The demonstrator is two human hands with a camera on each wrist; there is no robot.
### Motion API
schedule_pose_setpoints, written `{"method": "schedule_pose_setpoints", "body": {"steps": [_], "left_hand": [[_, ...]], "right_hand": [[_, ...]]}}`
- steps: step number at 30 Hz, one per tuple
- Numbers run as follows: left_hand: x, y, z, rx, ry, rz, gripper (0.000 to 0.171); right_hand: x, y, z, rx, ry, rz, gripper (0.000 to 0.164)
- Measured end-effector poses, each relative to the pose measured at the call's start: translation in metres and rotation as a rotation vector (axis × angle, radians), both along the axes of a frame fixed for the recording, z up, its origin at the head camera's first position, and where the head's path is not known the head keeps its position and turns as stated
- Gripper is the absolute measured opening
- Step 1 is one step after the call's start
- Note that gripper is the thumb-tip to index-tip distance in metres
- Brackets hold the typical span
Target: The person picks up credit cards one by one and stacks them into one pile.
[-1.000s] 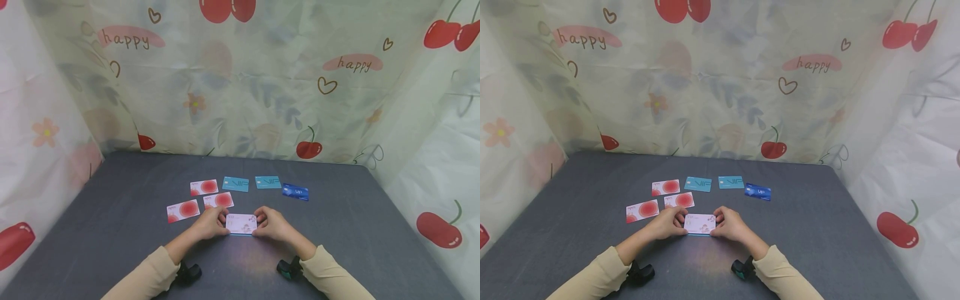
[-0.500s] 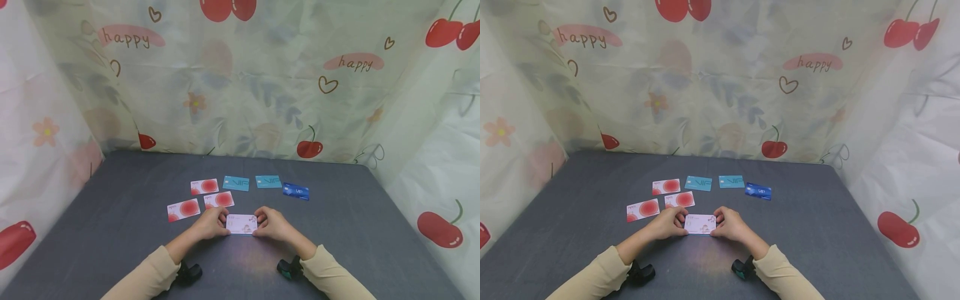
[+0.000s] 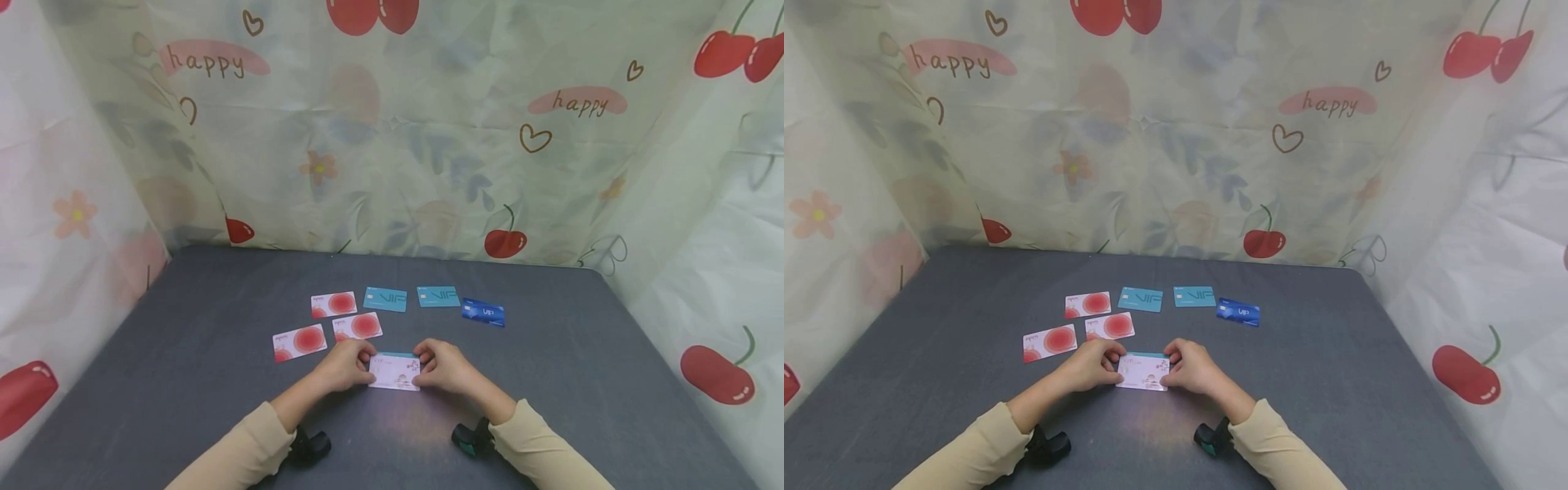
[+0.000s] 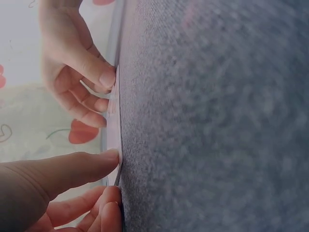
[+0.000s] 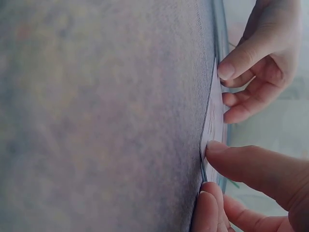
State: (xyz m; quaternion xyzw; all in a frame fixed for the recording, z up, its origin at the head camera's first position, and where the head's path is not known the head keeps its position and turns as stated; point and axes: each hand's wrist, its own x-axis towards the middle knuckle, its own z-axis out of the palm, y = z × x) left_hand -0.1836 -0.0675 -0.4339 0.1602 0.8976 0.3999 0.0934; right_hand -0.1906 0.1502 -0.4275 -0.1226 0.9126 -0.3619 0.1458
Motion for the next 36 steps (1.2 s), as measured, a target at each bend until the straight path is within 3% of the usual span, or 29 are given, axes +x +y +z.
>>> {"method": "schedule_pose_setpoints", "body": {"steps": [22,36], "left_hand": [[0.0003,0.0004,0.0005,0.008,-0.019,0.015,0.044],[-0.0025,0.0004,-0.0008,-0.006,-0.018,0.027,0.040]], "right_hand": [[-0.0028,0.0014,-0.0007,0.007,-0.005,0.022,0.046],[-0.0070,0.0017,-0.0006,0.025,-0.002,0.010,0.037]]}}
